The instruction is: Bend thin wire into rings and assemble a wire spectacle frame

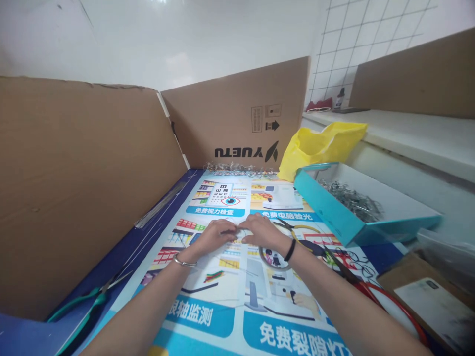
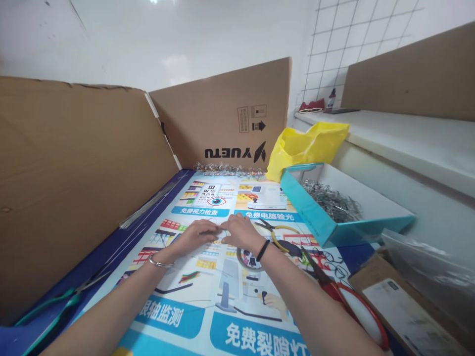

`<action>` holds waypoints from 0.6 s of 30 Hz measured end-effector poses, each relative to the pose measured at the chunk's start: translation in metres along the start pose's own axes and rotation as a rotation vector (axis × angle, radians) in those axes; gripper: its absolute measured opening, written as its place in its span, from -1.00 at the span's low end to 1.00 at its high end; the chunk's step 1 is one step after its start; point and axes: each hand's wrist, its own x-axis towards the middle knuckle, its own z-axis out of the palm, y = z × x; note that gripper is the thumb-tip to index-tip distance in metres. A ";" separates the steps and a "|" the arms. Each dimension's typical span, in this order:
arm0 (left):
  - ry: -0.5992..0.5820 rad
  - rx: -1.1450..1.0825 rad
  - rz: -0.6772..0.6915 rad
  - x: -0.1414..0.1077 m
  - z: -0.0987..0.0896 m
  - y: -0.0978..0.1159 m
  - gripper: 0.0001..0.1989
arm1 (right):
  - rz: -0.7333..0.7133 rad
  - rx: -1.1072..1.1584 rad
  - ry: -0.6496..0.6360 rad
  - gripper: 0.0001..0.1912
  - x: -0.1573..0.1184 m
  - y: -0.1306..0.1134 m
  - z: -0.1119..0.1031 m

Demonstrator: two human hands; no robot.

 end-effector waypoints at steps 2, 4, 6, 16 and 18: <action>0.056 0.001 -0.027 -0.001 0.000 -0.002 -0.81 | 0.016 -0.002 0.020 -0.59 0.000 0.000 0.002; 0.128 0.019 -0.061 -0.002 0.000 -0.006 -0.78 | 0.034 -0.007 0.039 -0.61 0.001 -0.001 0.004; 0.195 0.053 -0.101 -0.002 0.000 -0.012 -0.78 | 0.046 -0.011 0.051 -0.63 0.001 -0.001 0.004; 0.228 0.196 -0.232 -0.002 -0.001 -0.024 -0.84 | 0.057 -0.029 0.050 -0.64 0.003 -0.001 0.006; 0.213 0.221 -0.234 -0.002 -0.001 -0.022 -0.86 | 0.058 -0.035 0.052 -0.65 0.002 -0.002 0.005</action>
